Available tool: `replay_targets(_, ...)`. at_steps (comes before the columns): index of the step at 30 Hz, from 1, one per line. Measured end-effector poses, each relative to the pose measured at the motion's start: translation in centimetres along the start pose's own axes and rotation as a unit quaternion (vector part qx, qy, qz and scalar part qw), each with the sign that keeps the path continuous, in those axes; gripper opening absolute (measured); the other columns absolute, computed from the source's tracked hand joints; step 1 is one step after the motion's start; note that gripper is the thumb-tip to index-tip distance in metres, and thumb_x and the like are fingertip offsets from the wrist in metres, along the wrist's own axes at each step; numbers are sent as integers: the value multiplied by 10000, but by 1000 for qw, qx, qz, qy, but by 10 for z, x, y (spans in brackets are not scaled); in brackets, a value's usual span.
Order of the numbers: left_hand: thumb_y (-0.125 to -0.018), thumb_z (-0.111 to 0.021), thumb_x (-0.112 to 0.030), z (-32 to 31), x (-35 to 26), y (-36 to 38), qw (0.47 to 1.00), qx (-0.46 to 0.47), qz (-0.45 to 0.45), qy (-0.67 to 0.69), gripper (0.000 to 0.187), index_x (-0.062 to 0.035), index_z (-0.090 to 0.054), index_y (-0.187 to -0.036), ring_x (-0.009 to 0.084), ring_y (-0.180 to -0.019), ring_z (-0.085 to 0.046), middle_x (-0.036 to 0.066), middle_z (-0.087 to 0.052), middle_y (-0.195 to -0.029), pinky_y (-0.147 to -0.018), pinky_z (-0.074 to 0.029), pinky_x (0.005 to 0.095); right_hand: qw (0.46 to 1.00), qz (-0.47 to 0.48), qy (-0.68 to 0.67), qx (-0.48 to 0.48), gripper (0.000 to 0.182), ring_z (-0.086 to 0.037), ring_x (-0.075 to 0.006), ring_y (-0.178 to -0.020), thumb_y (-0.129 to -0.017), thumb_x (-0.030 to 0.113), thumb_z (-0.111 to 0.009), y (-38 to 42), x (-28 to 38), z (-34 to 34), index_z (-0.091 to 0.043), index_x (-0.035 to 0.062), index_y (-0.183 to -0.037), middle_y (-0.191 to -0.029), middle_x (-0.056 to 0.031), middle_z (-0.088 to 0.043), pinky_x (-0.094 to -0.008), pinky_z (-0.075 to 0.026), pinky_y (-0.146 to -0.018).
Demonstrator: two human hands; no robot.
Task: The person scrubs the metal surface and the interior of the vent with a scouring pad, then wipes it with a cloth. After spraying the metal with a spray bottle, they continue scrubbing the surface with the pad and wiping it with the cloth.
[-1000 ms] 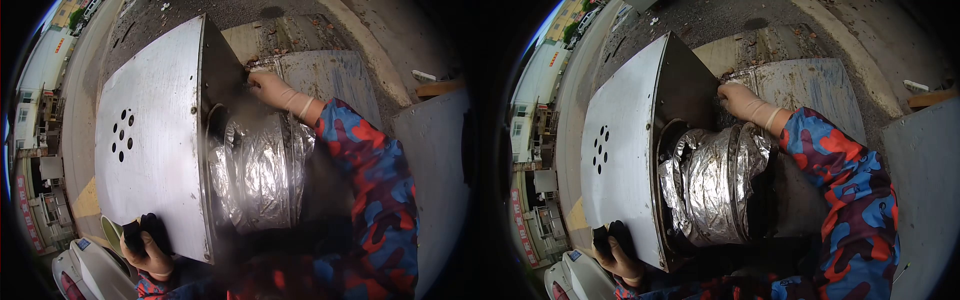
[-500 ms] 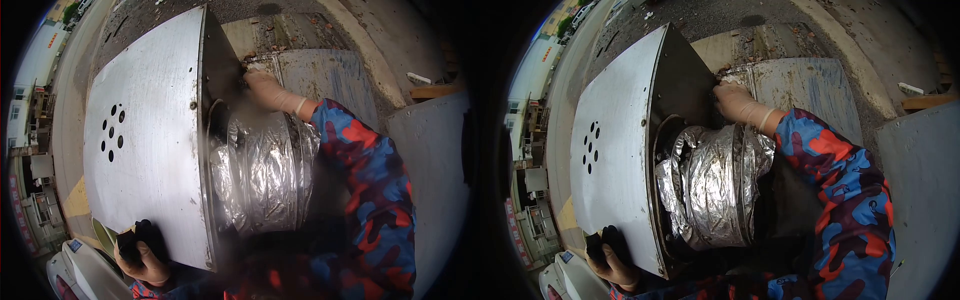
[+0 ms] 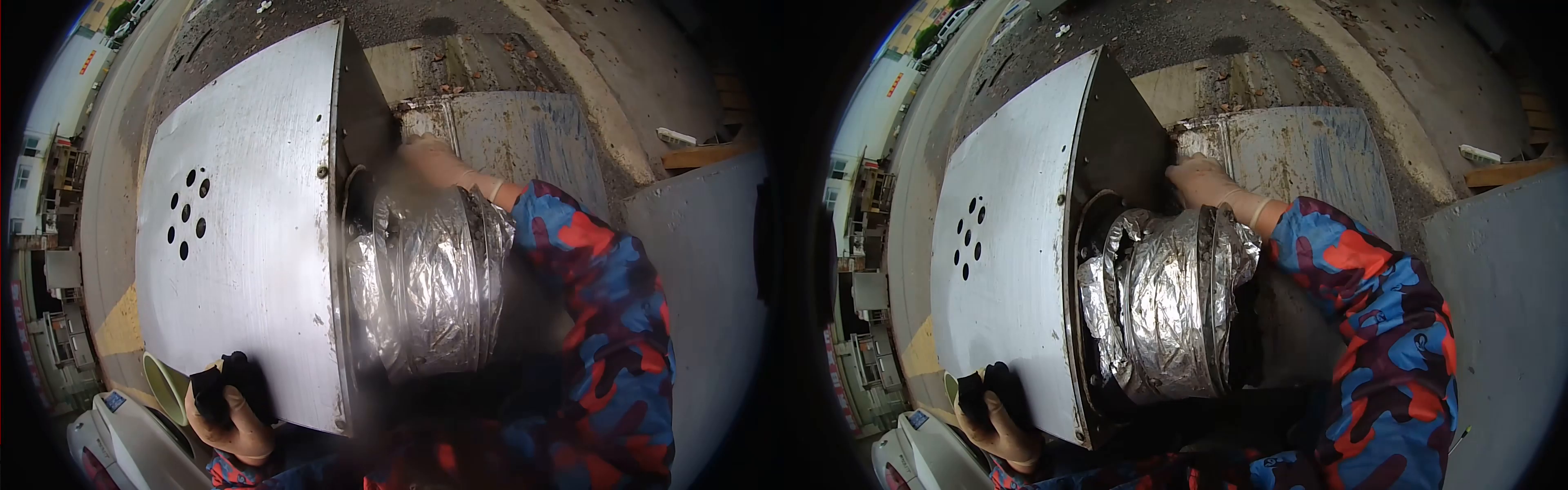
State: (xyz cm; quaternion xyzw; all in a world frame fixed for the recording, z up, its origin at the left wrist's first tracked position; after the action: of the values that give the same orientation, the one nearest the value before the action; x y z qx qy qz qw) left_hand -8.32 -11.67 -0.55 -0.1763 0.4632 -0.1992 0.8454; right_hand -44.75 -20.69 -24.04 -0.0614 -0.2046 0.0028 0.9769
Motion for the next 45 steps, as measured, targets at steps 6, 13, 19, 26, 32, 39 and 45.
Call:
replay_targets(6, -908, -630, -163, 6, 6, 2, 1000, 0, -2, -30, 331, 41, -521, -1144, 187, -862, -616, 128, -621, -999, -799, -503, 294, 981, -127, 119, -87, 187, -624, -328, -1007, -803, 81, -569, -85, -60, 20, -677, 83, -954, -1022, -142, -662, -422, -502, -845)
replay_targets(13, -914, -595, -148, 0, 0, -4, 998, 37, -27, -51, 309, 48, -525, -1143, 181, -831, -605, 124, -616, -980, -782, -492, 293, 999, -2, 38, -34, 186, -621, -373, -967, -770, 83, -576, -24, -16, 10, -673, 67, -928, -967, -168, -660, -431, -507, -815)
replay_targets(19, -898, -641, -232, 6, 5, 1, 998, 11, -8, -64, 394, 54, -528, -1144, 190, -818, -601, 118, -607, -955, -749, -482, 296, 993, -12, 98, -62, 181, -622, -358, -979, -779, 87, -565, -50, -33, -1, -682, 47, -911, -973, -164, -665, -430, -506, -825)
replay_targets(26, -895, -641, -240, 9, 3, 1, 991, 39, -58, -117, 419, 66, -524, -1155, 207, -865, -600, 137, -610, -989, -796, -477, 310, 892, -353, 132, -250, 212, -621, -367, -1005, -850, 151, -527, -81, -184, 94, -666, 61, -983, -1032, -198, -655, -453, -507, -844)
replay_targets(32, -874, -653, -214, 9, 4, 5, 995, 32, -36, -92, 425, 70, -526, -1164, 233, -896, -594, 160, -605, -1034, -816, -467, 322, 928, -208, 30, -307, 272, -583, -387, -1030, -857, 221, -612, -13, -153, 153, -622, 20, -1039, -1021, -217, -634, -433, -462, -898)
replay_targets(39, -870, -652, -220, 9, 3, 5, 988, 46, -59, -132, 404, 56, -546, -1146, 243, -913, -592, 161, -604, -1049, -831, -459, 341, 989, -43, 82, -114, 322, -496, -377, -1139, -811, 294, -643, 30, -14, 33, -640, 84, -1056, -1163, -158, -571, -497, -415, -940)
replay_targets(45, -873, -656, -272, 15, 15, 11, 997, 2, 9, -76, 457, 45, -521, -1173, 250, -909, -595, 168, -602, -1063, -843, -463, 354, 980, -152, 121, -52, 269, -533, -373, -1095, -790, 152, -605, -33, -59, 21, -652, 84, -1046, -1114, -165, -580, -461, -451, -916)
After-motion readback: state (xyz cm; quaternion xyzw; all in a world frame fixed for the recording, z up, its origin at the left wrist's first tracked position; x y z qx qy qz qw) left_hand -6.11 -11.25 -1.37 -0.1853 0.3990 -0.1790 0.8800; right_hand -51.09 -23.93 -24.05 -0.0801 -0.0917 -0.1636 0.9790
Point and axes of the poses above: each hand's wrist, its own y-axis away from the middle knuckle, its own z-axis out of the back of the hand, x = y × z, the point moved 10 cm from there along -y, towards the middle knuckle
